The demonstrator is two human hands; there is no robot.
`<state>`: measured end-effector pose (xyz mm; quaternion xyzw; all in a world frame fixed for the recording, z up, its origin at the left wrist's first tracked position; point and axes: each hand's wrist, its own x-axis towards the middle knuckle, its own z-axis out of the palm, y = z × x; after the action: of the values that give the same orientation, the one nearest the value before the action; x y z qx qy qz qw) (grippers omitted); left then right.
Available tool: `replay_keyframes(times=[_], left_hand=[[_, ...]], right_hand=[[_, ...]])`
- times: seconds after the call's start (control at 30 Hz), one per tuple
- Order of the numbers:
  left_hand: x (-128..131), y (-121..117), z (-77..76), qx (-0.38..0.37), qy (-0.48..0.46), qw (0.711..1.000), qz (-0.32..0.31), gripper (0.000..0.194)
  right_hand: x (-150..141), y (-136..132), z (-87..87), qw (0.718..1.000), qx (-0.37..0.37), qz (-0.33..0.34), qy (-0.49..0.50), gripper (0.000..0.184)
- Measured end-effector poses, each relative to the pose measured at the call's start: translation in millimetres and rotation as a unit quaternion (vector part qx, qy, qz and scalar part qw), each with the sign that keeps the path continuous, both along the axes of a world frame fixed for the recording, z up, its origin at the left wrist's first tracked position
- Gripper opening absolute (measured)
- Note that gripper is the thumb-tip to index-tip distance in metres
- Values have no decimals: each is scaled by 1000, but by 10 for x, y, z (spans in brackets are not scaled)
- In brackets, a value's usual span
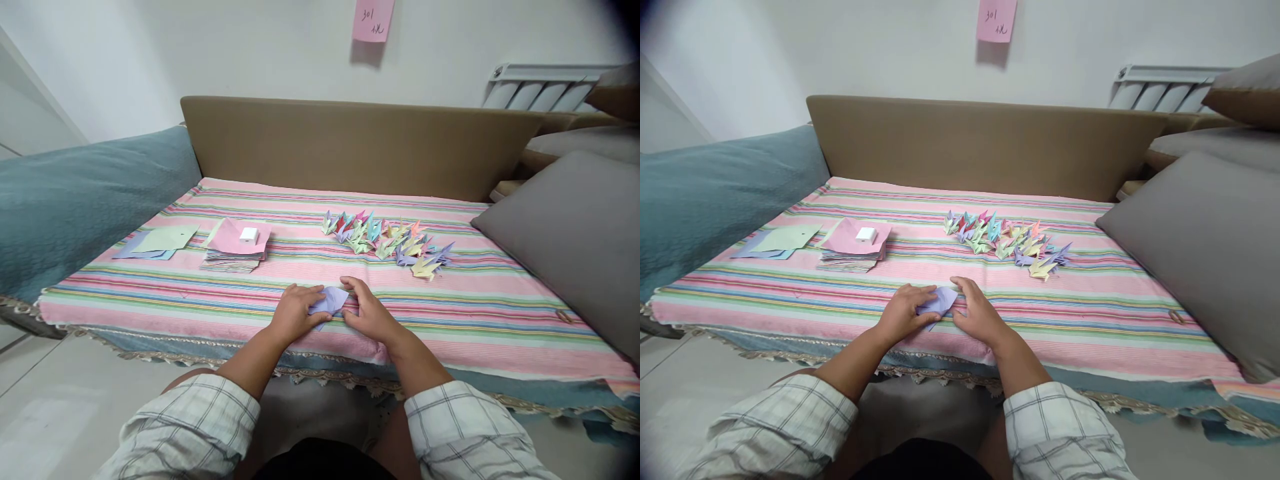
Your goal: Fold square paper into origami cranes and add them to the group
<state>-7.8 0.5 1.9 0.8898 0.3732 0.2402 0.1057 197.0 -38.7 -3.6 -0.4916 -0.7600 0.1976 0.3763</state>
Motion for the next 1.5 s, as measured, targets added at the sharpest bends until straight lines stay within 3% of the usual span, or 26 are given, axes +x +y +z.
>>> replay_keyframes(times=[0.07,0.27,0.53,0.83,1.17,1.5], left_hand=[[10,-7,17,-3,3,1000,1,42],[28,-14,35,-4,14,1000,11,40],[41,-21,63,-13,10,1000,12,35],[13,-12,81,-28,10,1000,-8,25],[34,27,39,-5,12,1000,5,35],[-28,64,73,-63,-26,998,2,25]], right_hand=[[-2,-19,30,1000,29,8,-7,59],[-23,-18,76,997,43,21,-58,19],[31,43,28,995,40,2,-92,24],[48,55,10,999,-13,8,-52,17],[142,107,-50,996,-38,25,-71,22],[74,91,-33,998,-40,-11,-56,18]])
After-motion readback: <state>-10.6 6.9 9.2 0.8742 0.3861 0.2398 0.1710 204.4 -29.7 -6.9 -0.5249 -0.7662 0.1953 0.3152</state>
